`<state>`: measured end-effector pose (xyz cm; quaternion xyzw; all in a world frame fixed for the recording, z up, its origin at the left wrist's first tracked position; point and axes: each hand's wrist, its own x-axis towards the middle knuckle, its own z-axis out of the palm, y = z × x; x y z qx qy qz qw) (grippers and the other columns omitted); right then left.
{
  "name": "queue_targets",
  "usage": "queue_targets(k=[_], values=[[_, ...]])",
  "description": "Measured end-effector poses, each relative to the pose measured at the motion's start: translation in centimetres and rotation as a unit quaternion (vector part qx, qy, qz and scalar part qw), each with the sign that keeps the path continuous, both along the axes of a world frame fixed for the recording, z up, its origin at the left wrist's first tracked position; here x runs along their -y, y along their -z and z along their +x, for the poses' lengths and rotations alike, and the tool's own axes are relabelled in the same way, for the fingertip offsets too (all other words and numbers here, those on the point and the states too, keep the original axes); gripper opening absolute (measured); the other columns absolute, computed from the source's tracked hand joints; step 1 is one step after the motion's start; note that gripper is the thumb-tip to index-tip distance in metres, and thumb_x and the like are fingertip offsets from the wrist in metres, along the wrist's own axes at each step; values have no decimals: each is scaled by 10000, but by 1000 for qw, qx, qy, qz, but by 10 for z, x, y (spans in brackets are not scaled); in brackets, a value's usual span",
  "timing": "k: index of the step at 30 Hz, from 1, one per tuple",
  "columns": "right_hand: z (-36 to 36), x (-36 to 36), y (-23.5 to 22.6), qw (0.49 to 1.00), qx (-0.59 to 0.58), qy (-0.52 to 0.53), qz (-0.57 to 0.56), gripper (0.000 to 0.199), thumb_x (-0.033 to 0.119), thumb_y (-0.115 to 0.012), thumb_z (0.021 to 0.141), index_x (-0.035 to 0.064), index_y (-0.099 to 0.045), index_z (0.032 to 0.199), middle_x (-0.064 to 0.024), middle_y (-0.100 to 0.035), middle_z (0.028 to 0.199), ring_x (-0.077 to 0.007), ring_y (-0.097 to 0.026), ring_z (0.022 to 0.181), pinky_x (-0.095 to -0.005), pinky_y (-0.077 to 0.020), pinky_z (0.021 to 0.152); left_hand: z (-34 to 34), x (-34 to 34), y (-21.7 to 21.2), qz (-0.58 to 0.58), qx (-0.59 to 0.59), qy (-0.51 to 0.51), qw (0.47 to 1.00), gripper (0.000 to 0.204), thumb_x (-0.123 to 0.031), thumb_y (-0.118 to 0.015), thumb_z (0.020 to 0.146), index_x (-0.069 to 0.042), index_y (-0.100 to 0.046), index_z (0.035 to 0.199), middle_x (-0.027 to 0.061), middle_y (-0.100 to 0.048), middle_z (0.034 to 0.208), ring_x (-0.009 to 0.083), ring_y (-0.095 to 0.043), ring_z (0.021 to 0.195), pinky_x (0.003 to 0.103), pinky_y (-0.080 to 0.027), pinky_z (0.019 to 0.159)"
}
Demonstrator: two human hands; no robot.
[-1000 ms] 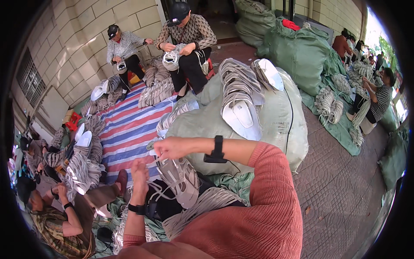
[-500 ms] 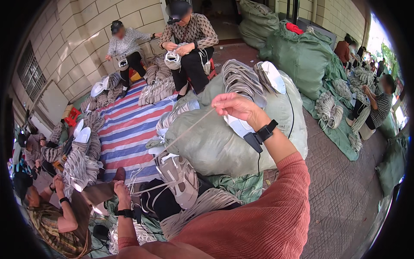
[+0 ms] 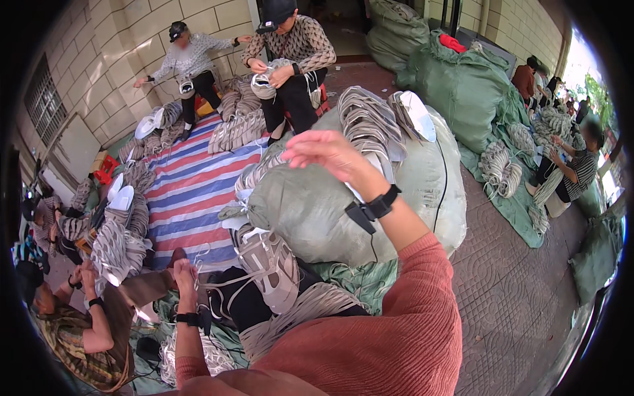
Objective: The person sits on a mat and laces a beige sneaker by hand. They repeatedly thread the white shoelace through the eyelets, pull it tight, and adjust the fit, working on the shoe resting on their lap.
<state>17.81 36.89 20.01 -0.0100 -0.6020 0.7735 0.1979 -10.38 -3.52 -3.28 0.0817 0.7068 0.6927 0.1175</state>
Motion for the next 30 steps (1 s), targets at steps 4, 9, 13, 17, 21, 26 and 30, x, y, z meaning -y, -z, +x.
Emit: queue_targets(k=[4,9,13,17,21,26,30], values=[[-50,51,16,985,36,-43,163,202,147,-682,865,4,-699,1008,-86,-679,922,-112,-604,731,-239,-482,708,0,-13,-8,16,-192,15,981,83,-25,-457,943,-9,-478,1022,34,-515,797,166,-536,686,309,-486,692],[-94,105,44,978,27,-59,198,142,104,-683,857,17,-724,962,5,-631,815,-75,-546,684,-215,-444,659,69,-81,-108,71,-209,94,971,138,-129,-544,958,-27,-499,1040,95,-683,858,142,-607,825,301,-463,766],[-116,132,57,985,69,-67,144,167,79,-690,844,19,-712,999,-6,-647,831,-61,-547,679,-200,-451,630,99,-100,-144,205,-49,130,969,141,-118,-591,931,-53,-543,1046,59,-668,883,92,-577,855,236,-450,777],[-125,142,65,987,62,-70,131,182,73,-702,828,14,-709,1000,-20,-666,829,-50,-547,632,-191,-446,558,103,-103,-142,204,10,127,971,94,-82,-619,906,-45,-619,992,44,-647,941,99,-592,838,254,-470,774],[-124,139,63,985,61,-92,130,186,61,-704,824,11,-713,1003,-29,-672,843,-63,-559,645,-197,-458,590,99,-104,-139,249,120,166,947,113,-89,-630,904,-25,-624,997,46,-649,933,123,-607,833,270,-487,779],[-124,132,59,980,65,-132,132,182,47,-690,834,-1,-713,1008,-53,-678,909,-88,-581,704,-222,-477,657,95,-103,-133,275,174,180,928,116,-88,-641,895,-13,-629,983,54,-655,915,123,-611,824,271,-501,776],[-125,130,66,985,41,-131,103,155,56,-702,823,9,-717,969,-49,-678,936,-93,-587,795,-245,-472,715,96,-102,-134,302,176,201,915,134,-89,-647,890,-7,-628,995,48,-657,920,111,-610,820,264,-505,773]])
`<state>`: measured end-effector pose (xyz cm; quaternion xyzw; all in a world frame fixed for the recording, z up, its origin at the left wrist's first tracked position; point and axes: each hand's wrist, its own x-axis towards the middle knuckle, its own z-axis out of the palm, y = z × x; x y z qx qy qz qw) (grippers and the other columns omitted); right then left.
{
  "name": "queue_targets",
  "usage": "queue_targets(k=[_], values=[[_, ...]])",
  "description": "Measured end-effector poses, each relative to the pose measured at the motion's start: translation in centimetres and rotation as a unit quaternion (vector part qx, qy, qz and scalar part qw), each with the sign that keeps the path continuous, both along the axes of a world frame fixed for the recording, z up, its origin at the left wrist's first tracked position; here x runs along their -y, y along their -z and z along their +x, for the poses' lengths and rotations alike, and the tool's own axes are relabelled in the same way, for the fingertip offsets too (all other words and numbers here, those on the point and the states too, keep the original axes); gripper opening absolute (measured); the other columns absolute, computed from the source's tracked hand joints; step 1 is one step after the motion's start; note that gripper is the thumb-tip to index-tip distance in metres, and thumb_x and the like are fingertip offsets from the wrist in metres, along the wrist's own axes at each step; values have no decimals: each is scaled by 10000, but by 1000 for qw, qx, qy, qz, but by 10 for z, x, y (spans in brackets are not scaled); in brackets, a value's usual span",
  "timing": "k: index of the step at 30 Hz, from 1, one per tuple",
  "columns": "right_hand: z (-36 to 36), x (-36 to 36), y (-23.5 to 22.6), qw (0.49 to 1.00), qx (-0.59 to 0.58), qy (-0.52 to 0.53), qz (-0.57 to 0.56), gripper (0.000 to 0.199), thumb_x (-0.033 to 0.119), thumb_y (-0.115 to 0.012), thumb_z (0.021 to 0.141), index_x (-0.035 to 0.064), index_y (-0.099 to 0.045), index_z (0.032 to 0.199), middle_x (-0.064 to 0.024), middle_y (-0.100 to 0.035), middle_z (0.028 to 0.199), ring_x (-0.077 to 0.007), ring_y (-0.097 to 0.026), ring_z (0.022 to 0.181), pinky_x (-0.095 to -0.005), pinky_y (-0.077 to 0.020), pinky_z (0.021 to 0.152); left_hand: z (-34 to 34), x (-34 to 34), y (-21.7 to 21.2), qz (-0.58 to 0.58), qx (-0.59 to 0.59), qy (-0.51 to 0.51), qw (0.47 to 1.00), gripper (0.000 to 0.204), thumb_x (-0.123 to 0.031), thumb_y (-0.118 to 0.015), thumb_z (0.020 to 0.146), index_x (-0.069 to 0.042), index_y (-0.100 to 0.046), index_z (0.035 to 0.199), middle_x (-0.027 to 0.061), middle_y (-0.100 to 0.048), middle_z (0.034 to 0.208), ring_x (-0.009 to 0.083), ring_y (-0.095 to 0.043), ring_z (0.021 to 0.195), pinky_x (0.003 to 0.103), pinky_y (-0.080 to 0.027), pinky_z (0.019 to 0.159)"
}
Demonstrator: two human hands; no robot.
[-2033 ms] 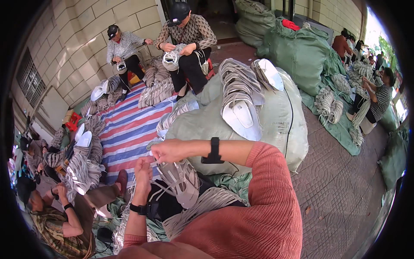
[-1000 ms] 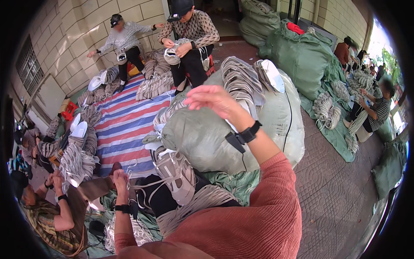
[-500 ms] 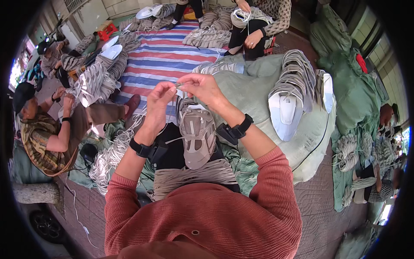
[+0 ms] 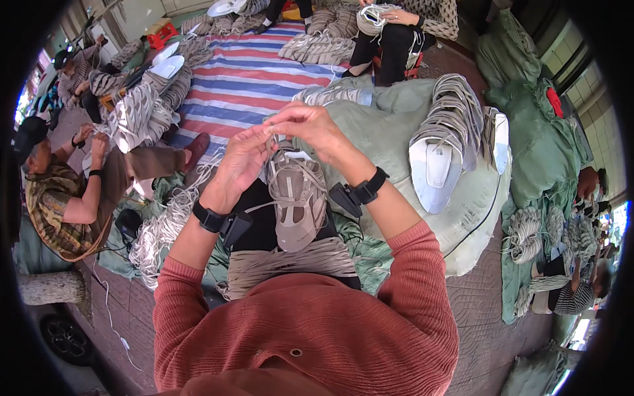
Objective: The person sits on a mat and laces a beige sneaker by hand. They repeatedly thread the white shoelace through the eyelets, pull it tight, and adjust the fit, working on the shoe resting on their lap.
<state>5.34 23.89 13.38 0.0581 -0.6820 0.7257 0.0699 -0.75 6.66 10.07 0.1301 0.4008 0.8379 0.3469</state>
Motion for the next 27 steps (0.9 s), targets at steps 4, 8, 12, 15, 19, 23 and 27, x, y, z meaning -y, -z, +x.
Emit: queue_targets(k=[4,8,12,15,19,23,27], values=[[-6,-2,5,996,41,-18,-71,153,112,-723,816,27,-707,942,-43,-694,940,-85,-592,857,-249,-443,737,0,1,-10,15,-11,23,1000,183,-87,-646,891,0,-631,1051,43,-654,947,100,-602,838,255,-504,769],[-1,1,-8,997,45,-17,-59,151,124,-720,820,29,-705,937,-44,-689,936,-95,-595,879,-254,-442,790,-1,3,-16,-77,-141,30,987,236,-179,-578,941,7,-639,1072,31,-643,970,80,-554,857,239,-441,771],[-6,-7,-17,1000,14,-12,-8,157,108,-698,834,29,-680,968,-39,-659,930,-102,-557,814,-253,-424,769,-1,4,-15,-127,-279,61,950,305,-297,-472,982,-46,-591,856,35,-617,921,110,-499,854,259,-375,810],[-13,-30,-37,1000,-3,8,-16,160,100,-663,860,12,-654,994,-14,-612,860,-99,-511,733,-248,-420,741,3,8,-23,-39,-206,83,974,289,-252,-466,982,-104,-428,736,40,-558,843,165,-467,791,326,-390,871],[-26,-115,-78,995,-46,8,-83,139,92,-619,893,1,-637,997,20,-539,769,-96,-489,697,-259,-424,736,-4,38,-18,3,-135,104,985,275,-234,-476,975,-105,-386,750,0,-382,702,157,-427,696,347,-415,836],[-18,-201,-114,988,-47,94,-110,189,86,-618,891,-7,-633,1055,8,-576,811,-108,-501,686,-289,-454,738,-12,58,-21,-23,-143,118,982,269,-265,-475,984,-102,-407,780,-4,-389,699,117,-412,651,313,-440,756],[-20,-234,-129,986,-61,121,-101,203,89,-626,887,-9,-624,1064,1,-598,840,-103,-517,690,-303,-479,728,-9,59,-30,-45,-174,140,974,285,-320,-490,981,-94,-453,810,-20,-392,693,99,-423,634,281,-442,718]])
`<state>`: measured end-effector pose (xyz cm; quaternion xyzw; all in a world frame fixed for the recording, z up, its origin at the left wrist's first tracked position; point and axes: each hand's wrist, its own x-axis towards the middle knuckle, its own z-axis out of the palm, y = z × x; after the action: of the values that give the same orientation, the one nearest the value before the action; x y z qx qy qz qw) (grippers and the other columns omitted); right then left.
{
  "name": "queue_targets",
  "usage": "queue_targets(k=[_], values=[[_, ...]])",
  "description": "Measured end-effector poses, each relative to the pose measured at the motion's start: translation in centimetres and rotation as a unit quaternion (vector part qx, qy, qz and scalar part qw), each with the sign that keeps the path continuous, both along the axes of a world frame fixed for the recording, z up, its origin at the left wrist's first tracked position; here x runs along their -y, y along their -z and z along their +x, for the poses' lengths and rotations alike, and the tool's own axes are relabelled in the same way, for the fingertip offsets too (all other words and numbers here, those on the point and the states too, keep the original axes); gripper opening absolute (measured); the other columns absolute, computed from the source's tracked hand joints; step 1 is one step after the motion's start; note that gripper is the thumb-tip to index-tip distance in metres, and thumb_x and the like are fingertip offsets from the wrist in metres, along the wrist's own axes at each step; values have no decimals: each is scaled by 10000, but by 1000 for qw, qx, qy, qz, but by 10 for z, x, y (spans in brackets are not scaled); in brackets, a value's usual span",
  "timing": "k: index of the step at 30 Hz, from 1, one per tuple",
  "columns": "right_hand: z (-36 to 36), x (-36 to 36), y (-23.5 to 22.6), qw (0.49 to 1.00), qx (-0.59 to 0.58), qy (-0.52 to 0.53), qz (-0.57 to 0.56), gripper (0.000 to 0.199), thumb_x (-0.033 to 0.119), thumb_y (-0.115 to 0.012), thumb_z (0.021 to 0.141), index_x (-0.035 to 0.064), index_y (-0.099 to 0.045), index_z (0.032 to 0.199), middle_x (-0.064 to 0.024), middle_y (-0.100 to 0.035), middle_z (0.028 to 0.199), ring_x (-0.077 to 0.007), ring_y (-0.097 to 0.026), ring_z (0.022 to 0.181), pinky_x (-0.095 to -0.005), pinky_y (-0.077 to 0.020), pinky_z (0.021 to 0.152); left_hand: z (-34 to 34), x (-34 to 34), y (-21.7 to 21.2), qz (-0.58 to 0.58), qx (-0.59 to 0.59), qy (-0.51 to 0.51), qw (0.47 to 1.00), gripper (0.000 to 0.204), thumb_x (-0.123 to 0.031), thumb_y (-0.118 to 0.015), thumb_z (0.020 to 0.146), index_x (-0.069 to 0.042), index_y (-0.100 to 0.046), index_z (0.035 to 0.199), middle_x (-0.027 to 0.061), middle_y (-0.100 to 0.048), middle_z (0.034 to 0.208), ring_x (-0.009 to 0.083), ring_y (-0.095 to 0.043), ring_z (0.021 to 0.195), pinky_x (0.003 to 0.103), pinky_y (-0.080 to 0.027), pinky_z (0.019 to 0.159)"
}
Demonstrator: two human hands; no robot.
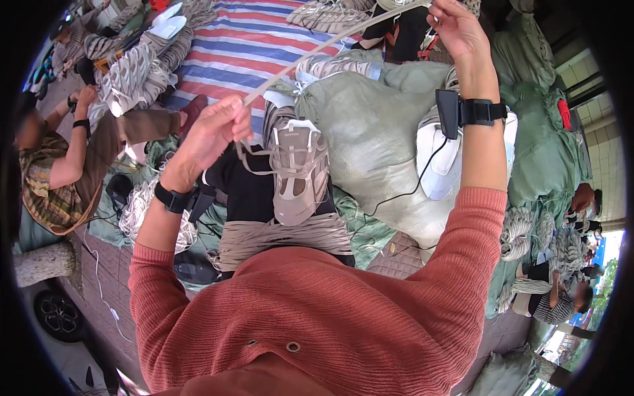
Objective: The person sits on a mat and laces a beige sneaker by hand. They repeatedly thread the white shoelace through the eyelets, pull it tight, and adjust the fit, working on the shoe resting on their lap.
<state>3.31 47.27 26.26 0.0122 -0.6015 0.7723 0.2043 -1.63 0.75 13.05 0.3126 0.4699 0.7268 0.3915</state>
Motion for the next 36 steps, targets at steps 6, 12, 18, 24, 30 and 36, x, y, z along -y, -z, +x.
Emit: queue_targets(k=[6,12,18,24,30,36], values=[[-29,-6,52,996,51,51,-44,146,139,-686,850,58,-638,961,7,-612,790,-88,-553,693,-277,-463,669,-1,-3,16,-42,57,6,997,285,-312,-490,986,-102,-473,794,-48,-354,632,69,-332,545,249,-355,582],[-60,50,159,816,5,237,527,191,226,-729,823,90,-690,950,-23,-619,712,-91,-584,668,-270,-447,565,-9,-29,4,-47,126,-78,988,223,-235,-501,952,-98,-514,777,-22,-438,627,107,-400,552,290,-407,600],[-14,222,96,903,276,-203,260,459,514,-549,914,90,-707,839,20,-526,616,-62,-416,543,-221,-345,496,-18,-45,-8,-65,115,-135,982,215,-252,-519,955,-83,-566,831,-33,-453,639,89,-414,567,277,-427,603],[-13,245,94,939,214,-204,176,441,456,-511,957,67,-712,1002,44,-586,700,-41,-425,576,-202,-309,531,-19,-60,-9,-55,95,-119,987,216,-215,-488,965,-41,-584,881,-12,-482,630,105,-457,547,292,-454,587],[-18,234,71,977,98,-62,177,273,284,-549,944,64,-709,965,51,-575,689,-36,-434,606,-209,-316,572,-17,-61,-15,-61,-36,-154,985,275,-250,-592,920,-31,-583,1086,58,-614,909,157,-586,839,323,-476,809],[-11,212,-41,965,72,-143,206,247,208,-560,961,-4,-653,877,37,-516,570,-22,-369,468,-182,-256,429,7,-23,47,-194,-285,-136,929,361,-142,-729,781,-54,-478,1025,16,-484,906,134,-471,825,314,-435,799]])
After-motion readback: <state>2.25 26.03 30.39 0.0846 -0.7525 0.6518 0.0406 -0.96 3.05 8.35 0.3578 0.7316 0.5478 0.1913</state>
